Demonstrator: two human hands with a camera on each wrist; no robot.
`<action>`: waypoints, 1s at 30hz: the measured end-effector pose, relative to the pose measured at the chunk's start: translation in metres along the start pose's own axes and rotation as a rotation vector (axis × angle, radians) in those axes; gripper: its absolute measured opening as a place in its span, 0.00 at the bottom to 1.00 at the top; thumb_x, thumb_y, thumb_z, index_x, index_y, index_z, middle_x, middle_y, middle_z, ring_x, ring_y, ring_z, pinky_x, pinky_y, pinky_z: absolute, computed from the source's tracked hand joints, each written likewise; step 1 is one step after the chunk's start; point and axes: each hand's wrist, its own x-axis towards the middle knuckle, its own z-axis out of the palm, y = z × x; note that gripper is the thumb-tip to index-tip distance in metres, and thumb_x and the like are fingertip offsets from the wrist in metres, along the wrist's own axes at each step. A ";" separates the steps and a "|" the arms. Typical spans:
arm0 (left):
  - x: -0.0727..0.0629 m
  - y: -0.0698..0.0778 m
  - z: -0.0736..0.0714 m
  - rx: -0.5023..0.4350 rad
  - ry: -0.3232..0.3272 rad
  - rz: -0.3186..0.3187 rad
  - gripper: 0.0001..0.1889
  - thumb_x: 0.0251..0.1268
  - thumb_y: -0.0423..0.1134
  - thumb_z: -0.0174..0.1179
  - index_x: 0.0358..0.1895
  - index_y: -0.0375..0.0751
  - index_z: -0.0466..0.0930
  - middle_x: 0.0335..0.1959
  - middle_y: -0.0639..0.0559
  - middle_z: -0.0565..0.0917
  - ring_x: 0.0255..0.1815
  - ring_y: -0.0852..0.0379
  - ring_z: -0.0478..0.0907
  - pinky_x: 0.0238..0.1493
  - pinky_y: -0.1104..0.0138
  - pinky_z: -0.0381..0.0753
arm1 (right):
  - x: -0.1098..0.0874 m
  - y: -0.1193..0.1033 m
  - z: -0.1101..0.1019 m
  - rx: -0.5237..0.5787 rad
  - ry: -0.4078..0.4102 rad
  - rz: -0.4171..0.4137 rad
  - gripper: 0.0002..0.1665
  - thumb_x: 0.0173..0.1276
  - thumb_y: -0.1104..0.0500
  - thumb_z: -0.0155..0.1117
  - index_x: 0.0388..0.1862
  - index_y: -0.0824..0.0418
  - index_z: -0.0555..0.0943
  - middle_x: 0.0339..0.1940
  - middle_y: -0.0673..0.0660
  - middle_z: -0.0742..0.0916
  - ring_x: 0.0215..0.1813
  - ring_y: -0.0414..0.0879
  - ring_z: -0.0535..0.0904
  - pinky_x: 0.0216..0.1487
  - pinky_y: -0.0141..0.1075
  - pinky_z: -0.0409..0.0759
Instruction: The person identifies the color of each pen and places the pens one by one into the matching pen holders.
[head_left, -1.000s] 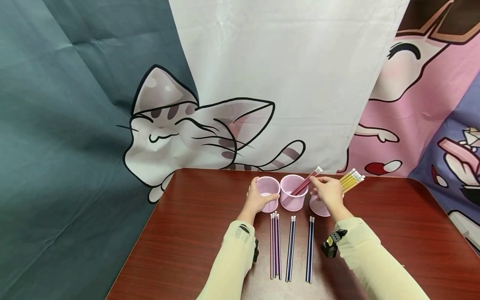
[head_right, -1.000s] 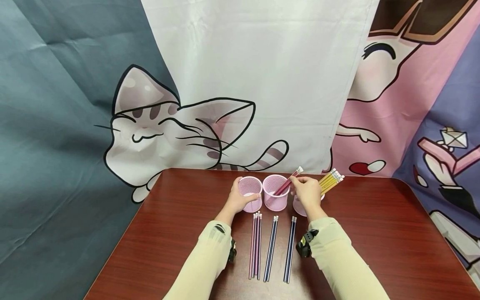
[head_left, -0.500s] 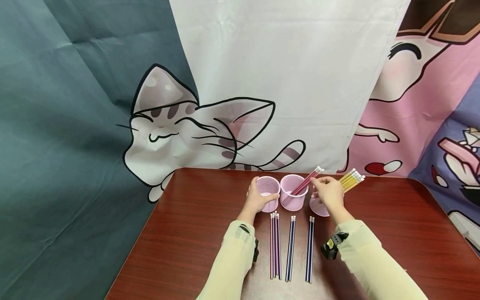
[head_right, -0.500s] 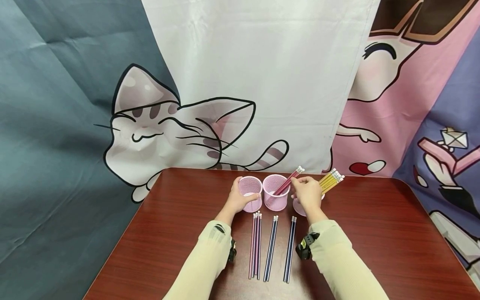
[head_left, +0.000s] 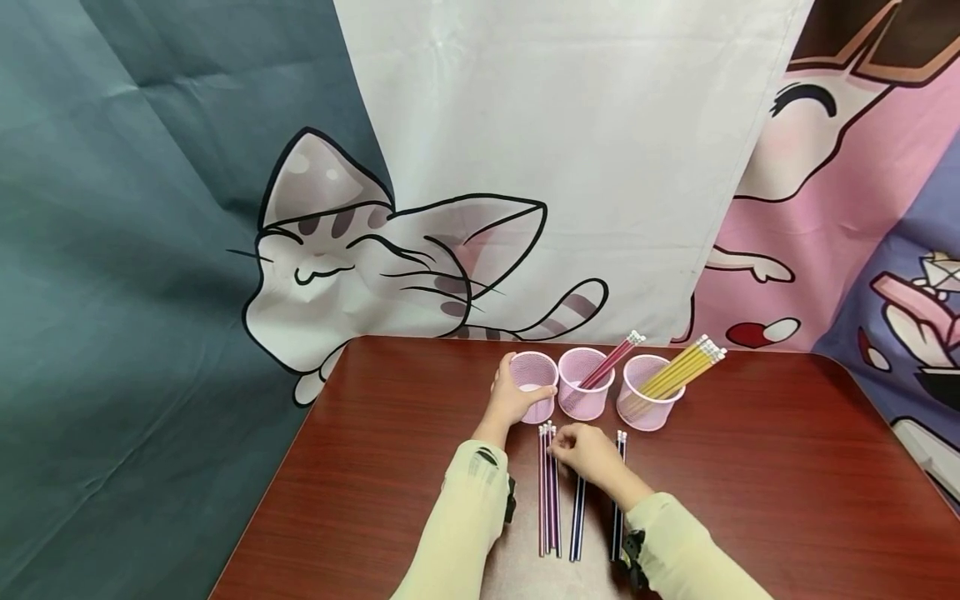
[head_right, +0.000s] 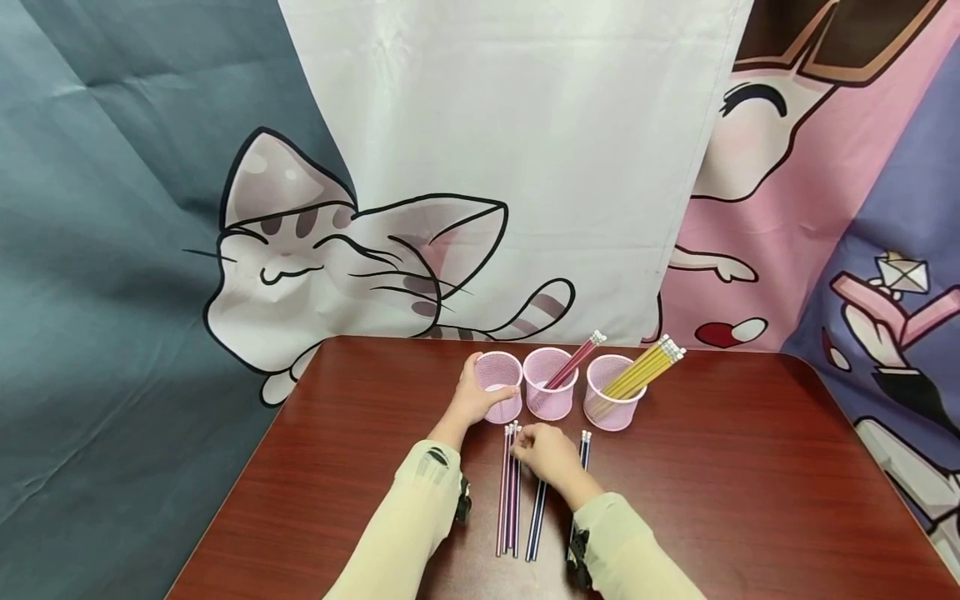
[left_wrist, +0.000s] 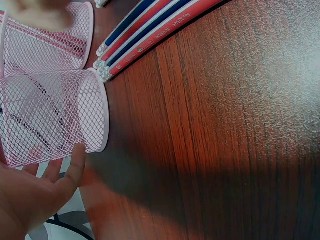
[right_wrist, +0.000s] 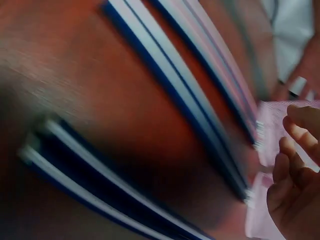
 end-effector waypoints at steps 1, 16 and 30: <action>0.000 0.000 0.000 0.001 0.001 0.000 0.51 0.36 0.50 0.76 0.68 0.46 0.56 0.59 0.40 0.69 0.59 0.44 0.66 0.58 0.52 0.66 | -0.002 0.002 0.006 -0.025 0.001 -0.008 0.11 0.54 0.57 0.68 0.17 0.49 0.76 0.16 0.41 0.75 0.20 0.35 0.69 0.26 0.34 0.69; -0.001 0.000 0.000 -0.009 0.010 -0.001 0.51 0.36 0.49 0.77 0.67 0.47 0.56 0.59 0.40 0.69 0.58 0.43 0.66 0.57 0.52 0.66 | -0.006 0.006 0.023 -0.330 0.045 -0.039 0.16 0.45 0.50 0.69 0.12 0.48 0.70 0.20 0.47 0.69 0.30 0.49 0.70 0.25 0.40 0.69; -0.003 0.002 -0.001 -0.010 0.006 0.001 0.51 0.36 0.49 0.76 0.67 0.47 0.56 0.60 0.39 0.68 0.59 0.43 0.65 0.58 0.52 0.66 | 0.000 0.000 0.023 -0.405 -0.040 0.112 0.16 0.43 0.46 0.67 0.15 0.57 0.77 0.26 0.57 0.78 0.36 0.57 0.71 0.35 0.48 0.72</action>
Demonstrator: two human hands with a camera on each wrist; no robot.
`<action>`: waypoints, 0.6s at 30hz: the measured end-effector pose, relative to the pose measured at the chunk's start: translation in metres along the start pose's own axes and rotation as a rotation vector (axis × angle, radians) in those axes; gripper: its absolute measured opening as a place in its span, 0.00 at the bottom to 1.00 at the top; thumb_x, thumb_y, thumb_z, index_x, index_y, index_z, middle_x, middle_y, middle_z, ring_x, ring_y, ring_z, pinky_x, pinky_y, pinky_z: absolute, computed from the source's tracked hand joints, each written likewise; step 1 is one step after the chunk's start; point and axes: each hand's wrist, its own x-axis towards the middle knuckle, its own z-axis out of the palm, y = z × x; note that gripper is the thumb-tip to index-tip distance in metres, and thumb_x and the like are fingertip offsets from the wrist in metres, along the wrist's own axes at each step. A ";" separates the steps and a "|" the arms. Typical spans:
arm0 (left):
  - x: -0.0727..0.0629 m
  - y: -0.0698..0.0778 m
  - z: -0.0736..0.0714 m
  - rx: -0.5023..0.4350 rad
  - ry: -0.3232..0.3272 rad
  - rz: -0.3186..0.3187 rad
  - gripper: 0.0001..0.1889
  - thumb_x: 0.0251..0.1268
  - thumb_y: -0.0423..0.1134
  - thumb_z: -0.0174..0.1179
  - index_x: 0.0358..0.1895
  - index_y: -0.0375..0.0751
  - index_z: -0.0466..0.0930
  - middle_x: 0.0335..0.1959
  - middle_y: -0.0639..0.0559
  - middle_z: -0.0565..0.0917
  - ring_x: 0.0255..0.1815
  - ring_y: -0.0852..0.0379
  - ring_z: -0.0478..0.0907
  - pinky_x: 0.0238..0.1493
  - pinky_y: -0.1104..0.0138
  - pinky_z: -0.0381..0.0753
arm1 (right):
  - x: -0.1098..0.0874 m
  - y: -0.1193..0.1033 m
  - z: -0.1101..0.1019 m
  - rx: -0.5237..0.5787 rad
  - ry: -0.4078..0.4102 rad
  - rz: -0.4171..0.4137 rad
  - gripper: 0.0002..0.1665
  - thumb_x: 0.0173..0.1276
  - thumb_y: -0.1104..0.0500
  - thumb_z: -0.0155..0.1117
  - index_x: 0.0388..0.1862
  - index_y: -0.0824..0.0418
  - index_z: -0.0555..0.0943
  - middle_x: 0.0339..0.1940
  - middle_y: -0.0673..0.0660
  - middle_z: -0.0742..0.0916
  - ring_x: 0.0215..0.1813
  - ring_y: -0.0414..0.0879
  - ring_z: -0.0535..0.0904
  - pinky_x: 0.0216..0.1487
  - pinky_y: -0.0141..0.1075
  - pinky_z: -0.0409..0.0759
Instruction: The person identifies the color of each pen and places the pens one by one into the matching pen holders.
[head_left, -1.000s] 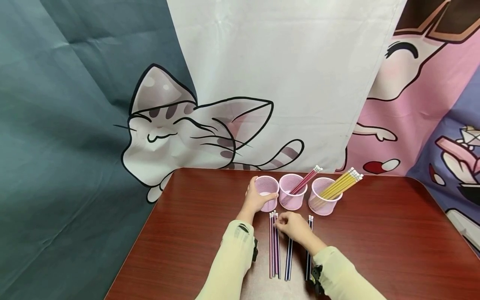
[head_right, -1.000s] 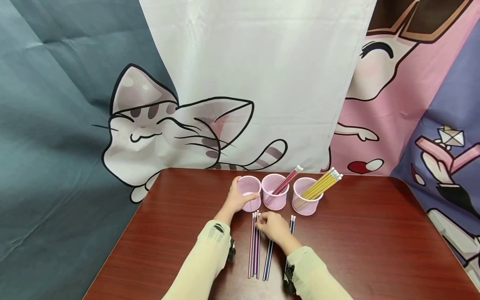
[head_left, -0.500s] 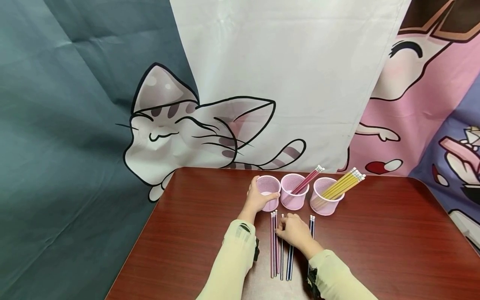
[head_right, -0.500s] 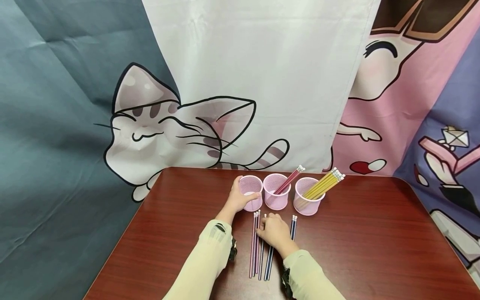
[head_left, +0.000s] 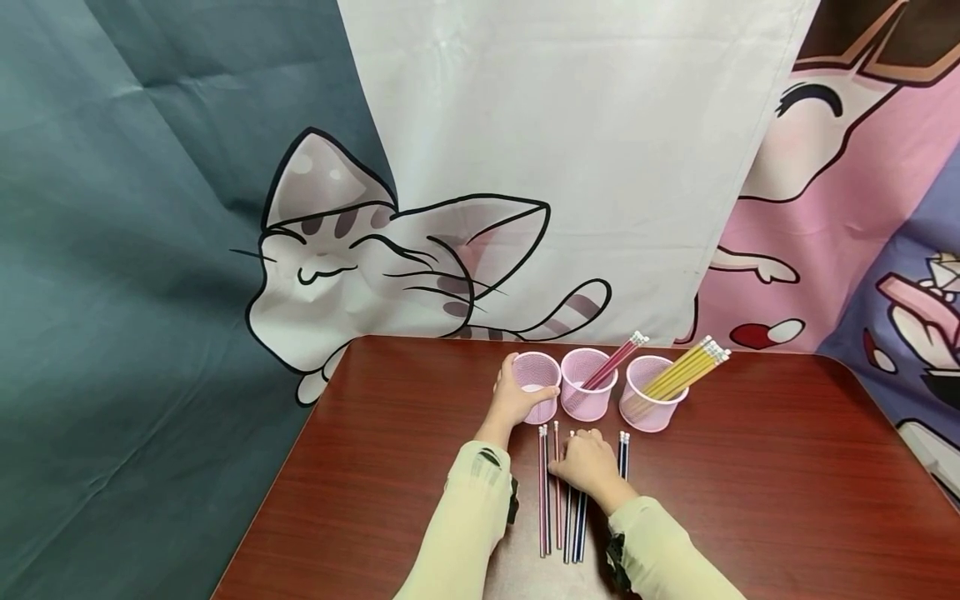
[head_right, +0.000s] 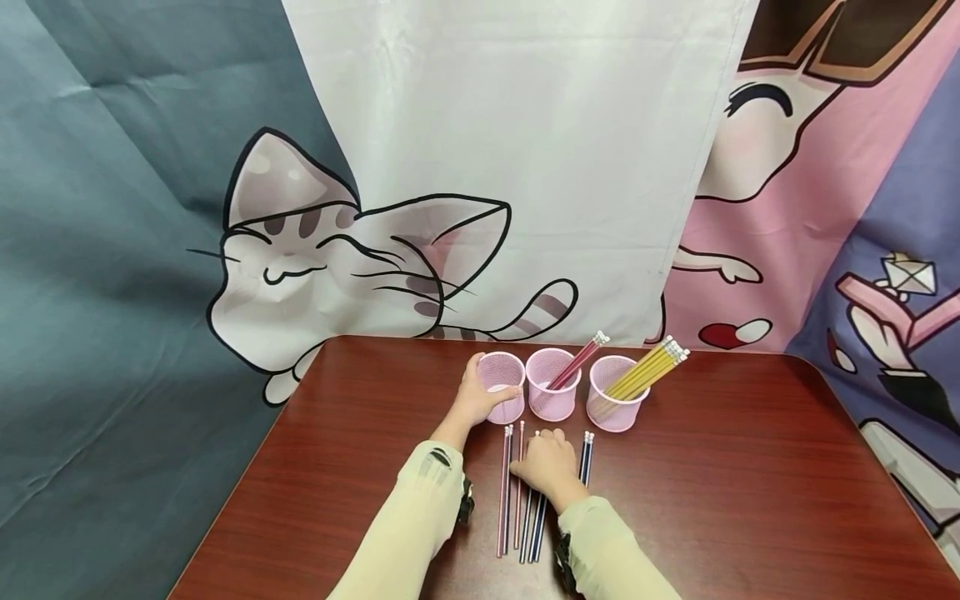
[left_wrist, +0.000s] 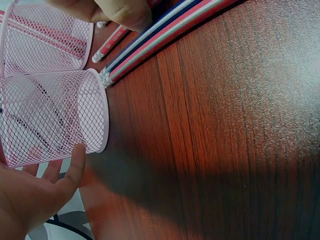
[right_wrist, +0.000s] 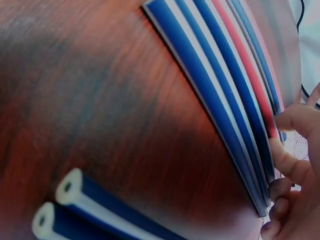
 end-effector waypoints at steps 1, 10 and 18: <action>0.000 0.000 0.000 -0.002 0.002 0.001 0.51 0.36 0.49 0.76 0.67 0.46 0.56 0.60 0.39 0.68 0.59 0.43 0.65 0.58 0.52 0.66 | 0.000 0.000 0.000 -0.002 -0.002 0.006 0.16 0.43 0.46 0.67 0.15 0.57 0.77 0.26 0.57 0.79 0.36 0.57 0.71 0.35 0.49 0.72; 0.000 0.001 0.000 -0.007 0.009 0.012 0.51 0.35 0.48 0.77 0.67 0.45 0.57 0.58 0.39 0.69 0.58 0.43 0.66 0.57 0.52 0.66 | 0.000 -0.004 0.001 0.001 -0.003 0.083 0.23 0.43 0.42 0.67 0.18 0.63 0.80 0.29 0.61 0.81 0.38 0.58 0.72 0.36 0.50 0.72; -0.002 0.002 -0.001 -0.008 0.006 0.021 0.51 0.36 0.48 0.77 0.67 0.44 0.57 0.57 0.38 0.69 0.57 0.43 0.66 0.57 0.51 0.67 | -0.003 -0.005 -0.003 0.110 0.042 0.105 0.17 0.45 0.45 0.67 0.11 0.54 0.75 0.21 0.54 0.78 0.33 0.55 0.71 0.34 0.47 0.71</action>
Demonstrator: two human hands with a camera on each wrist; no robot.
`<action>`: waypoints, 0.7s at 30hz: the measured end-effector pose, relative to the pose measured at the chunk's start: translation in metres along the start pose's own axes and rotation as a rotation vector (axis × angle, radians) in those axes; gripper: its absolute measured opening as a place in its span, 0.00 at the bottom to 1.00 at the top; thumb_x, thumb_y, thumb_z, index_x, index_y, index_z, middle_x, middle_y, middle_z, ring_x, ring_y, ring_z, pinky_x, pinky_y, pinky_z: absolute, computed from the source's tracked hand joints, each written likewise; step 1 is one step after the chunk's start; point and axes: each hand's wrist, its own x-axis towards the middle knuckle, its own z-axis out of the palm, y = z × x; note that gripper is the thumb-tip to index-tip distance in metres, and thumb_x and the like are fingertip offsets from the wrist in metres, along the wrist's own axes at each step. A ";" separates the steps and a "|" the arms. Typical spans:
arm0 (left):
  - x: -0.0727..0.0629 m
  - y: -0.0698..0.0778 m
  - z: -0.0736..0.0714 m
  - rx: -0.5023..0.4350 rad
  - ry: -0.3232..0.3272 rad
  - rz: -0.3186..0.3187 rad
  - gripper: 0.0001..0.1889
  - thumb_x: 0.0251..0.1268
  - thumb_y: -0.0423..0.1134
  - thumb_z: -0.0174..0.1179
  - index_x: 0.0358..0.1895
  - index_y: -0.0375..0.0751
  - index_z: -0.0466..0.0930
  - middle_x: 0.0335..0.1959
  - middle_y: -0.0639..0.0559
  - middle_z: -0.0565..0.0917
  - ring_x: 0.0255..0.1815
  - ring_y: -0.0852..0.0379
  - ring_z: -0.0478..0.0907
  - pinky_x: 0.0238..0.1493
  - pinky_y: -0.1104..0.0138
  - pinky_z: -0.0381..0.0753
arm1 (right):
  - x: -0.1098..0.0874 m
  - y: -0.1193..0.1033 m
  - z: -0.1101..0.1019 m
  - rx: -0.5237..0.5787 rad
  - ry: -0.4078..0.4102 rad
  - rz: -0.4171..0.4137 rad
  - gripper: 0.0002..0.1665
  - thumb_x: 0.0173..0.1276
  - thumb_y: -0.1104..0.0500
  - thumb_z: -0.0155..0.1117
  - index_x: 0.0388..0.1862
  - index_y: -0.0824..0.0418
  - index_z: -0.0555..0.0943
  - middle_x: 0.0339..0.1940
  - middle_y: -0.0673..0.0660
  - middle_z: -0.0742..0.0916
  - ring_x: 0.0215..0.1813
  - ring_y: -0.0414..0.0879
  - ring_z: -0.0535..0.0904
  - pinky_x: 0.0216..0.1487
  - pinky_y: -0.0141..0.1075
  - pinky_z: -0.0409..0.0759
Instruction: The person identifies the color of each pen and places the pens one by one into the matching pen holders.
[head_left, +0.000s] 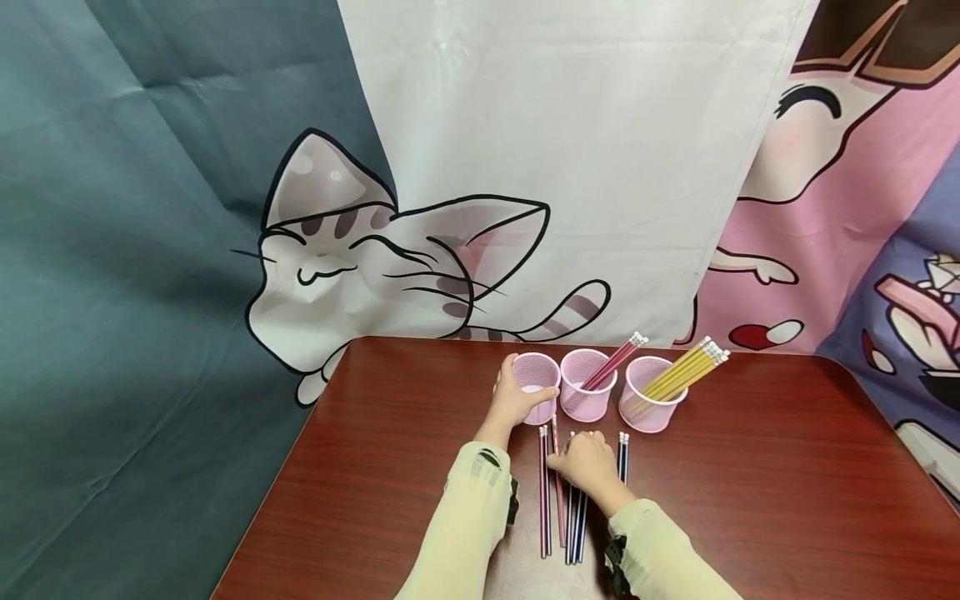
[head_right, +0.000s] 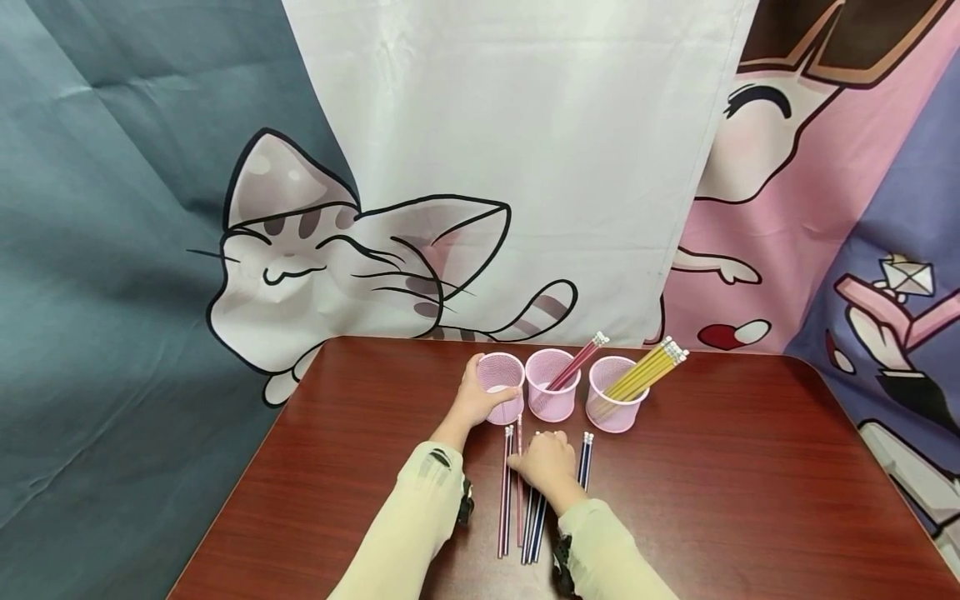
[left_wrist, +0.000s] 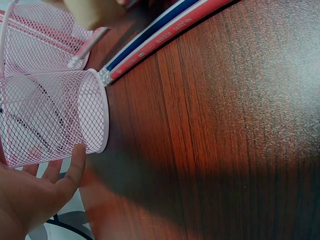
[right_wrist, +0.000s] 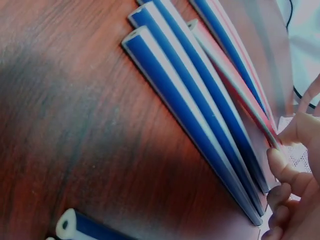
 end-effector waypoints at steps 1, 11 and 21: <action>0.000 0.000 0.000 -0.001 0.000 0.001 0.51 0.35 0.48 0.77 0.67 0.44 0.57 0.57 0.38 0.69 0.57 0.42 0.66 0.57 0.51 0.67 | -0.001 0.000 0.000 0.024 0.008 0.000 0.16 0.46 0.46 0.66 0.10 0.53 0.75 0.19 0.53 0.78 0.32 0.54 0.71 0.33 0.46 0.71; 0.000 -0.002 0.001 0.001 0.001 -0.010 0.51 0.36 0.47 0.77 0.67 0.45 0.56 0.58 0.39 0.69 0.57 0.43 0.66 0.57 0.52 0.66 | -0.008 0.003 -0.009 0.254 0.068 0.038 0.11 0.46 0.52 0.64 0.11 0.52 0.74 0.19 0.48 0.76 0.33 0.49 0.69 0.33 0.39 0.68; 0.002 -0.004 0.001 0.011 -0.007 -0.018 0.51 0.36 0.49 0.76 0.67 0.46 0.56 0.59 0.40 0.69 0.59 0.44 0.65 0.58 0.52 0.66 | -0.004 0.006 -0.028 0.438 0.101 0.033 0.06 0.48 0.59 0.61 0.16 0.55 0.76 0.14 0.46 0.73 0.21 0.41 0.66 0.26 0.34 0.65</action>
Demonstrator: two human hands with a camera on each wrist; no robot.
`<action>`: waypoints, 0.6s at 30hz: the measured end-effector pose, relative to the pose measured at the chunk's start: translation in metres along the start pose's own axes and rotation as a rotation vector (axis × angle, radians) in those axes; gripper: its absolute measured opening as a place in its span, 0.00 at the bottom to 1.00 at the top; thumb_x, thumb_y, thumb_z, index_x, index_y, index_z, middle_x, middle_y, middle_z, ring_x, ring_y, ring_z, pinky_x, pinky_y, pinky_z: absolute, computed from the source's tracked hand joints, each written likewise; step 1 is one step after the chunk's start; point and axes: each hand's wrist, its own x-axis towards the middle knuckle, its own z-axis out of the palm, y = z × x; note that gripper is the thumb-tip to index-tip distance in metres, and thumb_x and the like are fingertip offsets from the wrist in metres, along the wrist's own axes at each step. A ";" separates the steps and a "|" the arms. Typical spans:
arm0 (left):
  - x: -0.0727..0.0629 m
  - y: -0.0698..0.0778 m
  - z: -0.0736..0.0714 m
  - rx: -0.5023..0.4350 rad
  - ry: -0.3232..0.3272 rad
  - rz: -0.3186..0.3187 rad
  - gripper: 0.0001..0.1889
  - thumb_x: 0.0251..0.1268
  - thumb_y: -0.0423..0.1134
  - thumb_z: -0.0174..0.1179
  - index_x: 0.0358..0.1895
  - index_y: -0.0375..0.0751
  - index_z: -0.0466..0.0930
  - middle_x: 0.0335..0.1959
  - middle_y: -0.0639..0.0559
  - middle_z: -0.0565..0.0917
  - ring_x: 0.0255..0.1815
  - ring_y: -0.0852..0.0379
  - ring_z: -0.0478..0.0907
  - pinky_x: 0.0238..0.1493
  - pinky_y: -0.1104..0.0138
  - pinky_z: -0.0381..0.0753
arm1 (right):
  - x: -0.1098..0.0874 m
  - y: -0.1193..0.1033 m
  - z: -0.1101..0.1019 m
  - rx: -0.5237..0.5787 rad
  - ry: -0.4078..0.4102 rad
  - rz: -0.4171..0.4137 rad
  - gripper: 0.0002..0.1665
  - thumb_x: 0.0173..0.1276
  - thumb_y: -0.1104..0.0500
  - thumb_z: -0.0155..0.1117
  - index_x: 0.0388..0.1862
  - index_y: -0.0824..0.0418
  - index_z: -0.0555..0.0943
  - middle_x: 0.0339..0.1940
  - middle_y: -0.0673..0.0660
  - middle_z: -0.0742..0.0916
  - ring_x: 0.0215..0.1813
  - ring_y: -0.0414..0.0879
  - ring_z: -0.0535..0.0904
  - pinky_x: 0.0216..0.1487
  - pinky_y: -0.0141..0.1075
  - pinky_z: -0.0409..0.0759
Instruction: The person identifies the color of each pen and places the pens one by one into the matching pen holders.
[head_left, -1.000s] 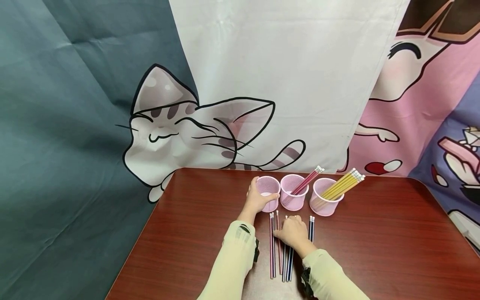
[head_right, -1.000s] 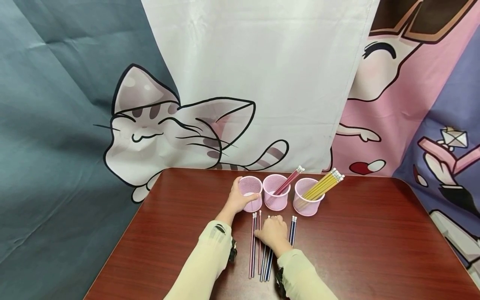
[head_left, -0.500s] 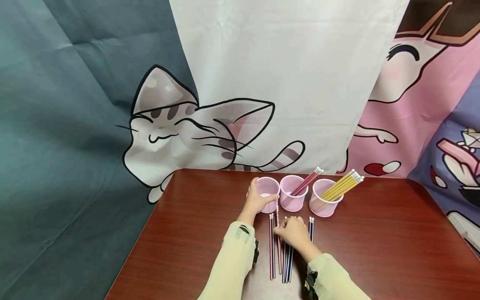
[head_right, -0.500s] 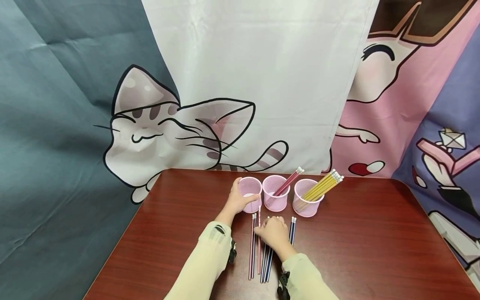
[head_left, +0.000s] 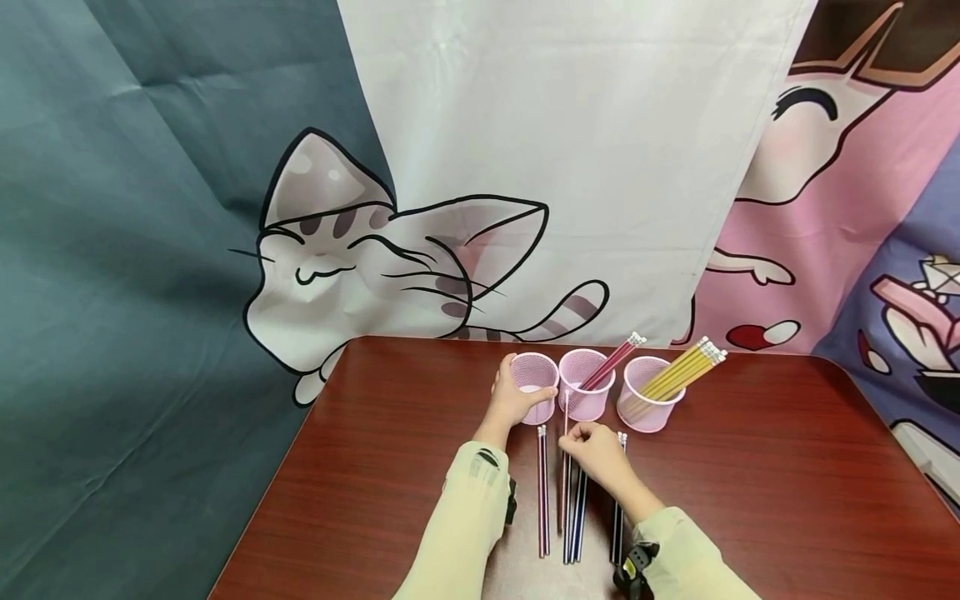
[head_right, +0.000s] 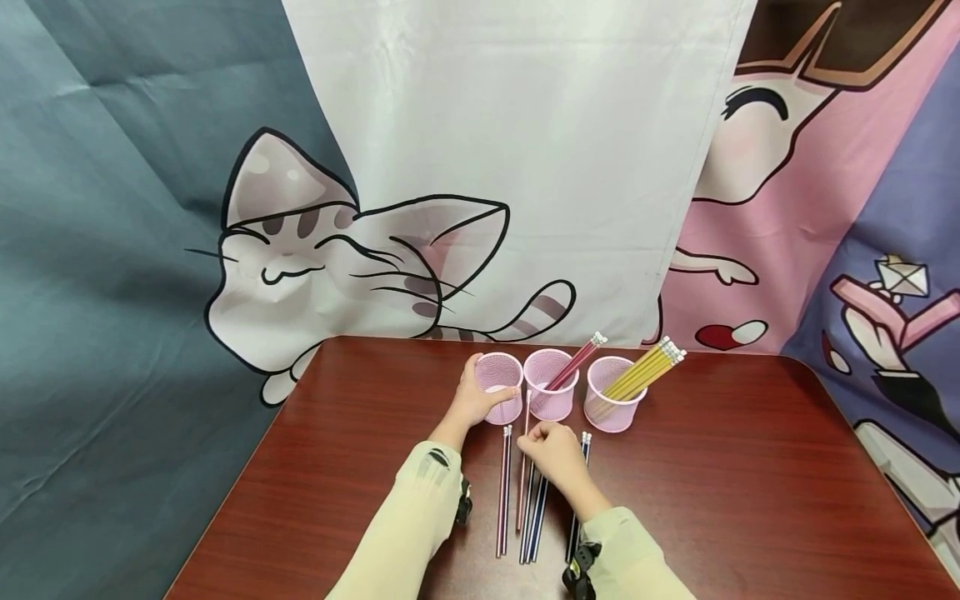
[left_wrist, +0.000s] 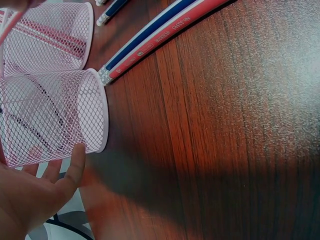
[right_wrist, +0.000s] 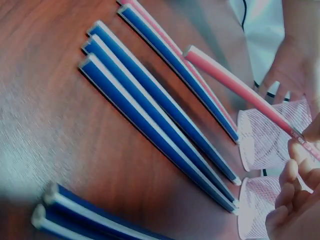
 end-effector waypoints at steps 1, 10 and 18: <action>0.000 0.000 0.000 -0.002 0.002 0.003 0.51 0.36 0.49 0.76 0.67 0.46 0.56 0.59 0.39 0.69 0.58 0.44 0.66 0.58 0.52 0.66 | 0.001 0.000 -0.002 0.006 -0.003 -0.004 0.05 0.48 0.59 0.61 0.16 0.55 0.76 0.13 0.45 0.72 0.20 0.40 0.66 0.25 0.33 0.65; -0.001 0.001 0.000 -0.012 0.008 0.012 0.51 0.36 0.48 0.76 0.67 0.46 0.56 0.57 0.40 0.69 0.57 0.44 0.67 0.56 0.52 0.67 | 0.009 -0.008 -0.018 0.103 0.043 -0.045 0.02 0.48 0.62 0.62 0.20 0.59 0.78 0.17 0.48 0.77 0.23 0.39 0.70 0.28 0.31 0.68; -0.001 0.003 -0.001 -0.016 0.003 0.006 0.51 0.36 0.48 0.77 0.67 0.45 0.56 0.57 0.39 0.69 0.57 0.43 0.66 0.56 0.52 0.67 | 0.019 -0.017 -0.031 0.249 0.098 -0.059 0.06 0.49 0.67 0.62 0.29 0.64 0.78 0.21 0.53 0.81 0.24 0.40 0.73 0.26 0.28 0.72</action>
